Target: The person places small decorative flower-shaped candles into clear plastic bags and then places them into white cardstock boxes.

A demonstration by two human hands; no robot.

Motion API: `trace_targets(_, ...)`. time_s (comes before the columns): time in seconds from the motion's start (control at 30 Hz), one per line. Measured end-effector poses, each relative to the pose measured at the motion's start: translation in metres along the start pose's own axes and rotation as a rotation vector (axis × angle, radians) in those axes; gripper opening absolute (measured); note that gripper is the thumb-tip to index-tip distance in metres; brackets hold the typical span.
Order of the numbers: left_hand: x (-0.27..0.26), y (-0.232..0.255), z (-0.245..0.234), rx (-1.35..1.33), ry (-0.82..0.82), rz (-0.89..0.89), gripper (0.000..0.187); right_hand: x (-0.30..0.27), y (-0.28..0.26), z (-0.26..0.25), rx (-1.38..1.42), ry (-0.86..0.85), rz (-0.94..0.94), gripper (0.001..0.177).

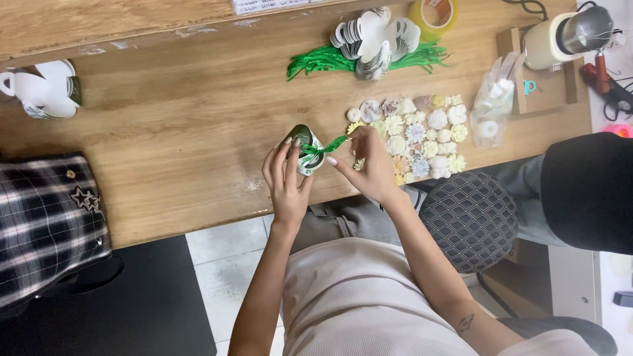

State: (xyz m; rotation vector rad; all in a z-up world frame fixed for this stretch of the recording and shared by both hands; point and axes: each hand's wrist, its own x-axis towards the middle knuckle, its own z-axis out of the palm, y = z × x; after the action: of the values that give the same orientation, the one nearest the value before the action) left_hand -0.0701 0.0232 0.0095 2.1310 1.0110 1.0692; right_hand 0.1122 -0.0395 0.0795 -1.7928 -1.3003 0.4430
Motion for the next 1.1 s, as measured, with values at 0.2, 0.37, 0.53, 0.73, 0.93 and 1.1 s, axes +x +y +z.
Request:
trace_targets(0.2,0.0,0.012,0.0,0.073,-0.004,0.041,0.076,0.009,0.001,-0.018,-0.267,-0.125,-0.26,0.038)
trace_targets(0.37,-0.003,0.02,0.002,0.065,-0.018,-0.03,0.078,0.007,0.021,-0.015,-0.316,-0.255,-0.331,0.019)
trace_targets(0.53,-0.016,0.019,0.008,0.096,-0.035,-0.137,0.079,0.008,0.047,-0.022,-0.207,-0.228,-0.306,0.009)
trace_targets(0.73,-0.037,0.018,0.016,-0.055,0.146,-0.405,0.072,0.048,0.074,-0.048,0.515,0.137,0.187,0.022)
trace_targets(0.93,-0.047,0.029,0.031,-0.467,0.2,-0.85,0.068,0.035,0.053,-0.053,0.646,-0.234,0.061,0.054)
trace_targets(1.1,-0.043,0.051,0.035,-0.336,0.11,-0.866,0.07,0.021,0.045,-0.037,0.542,-0.631,-0.376,0.081)
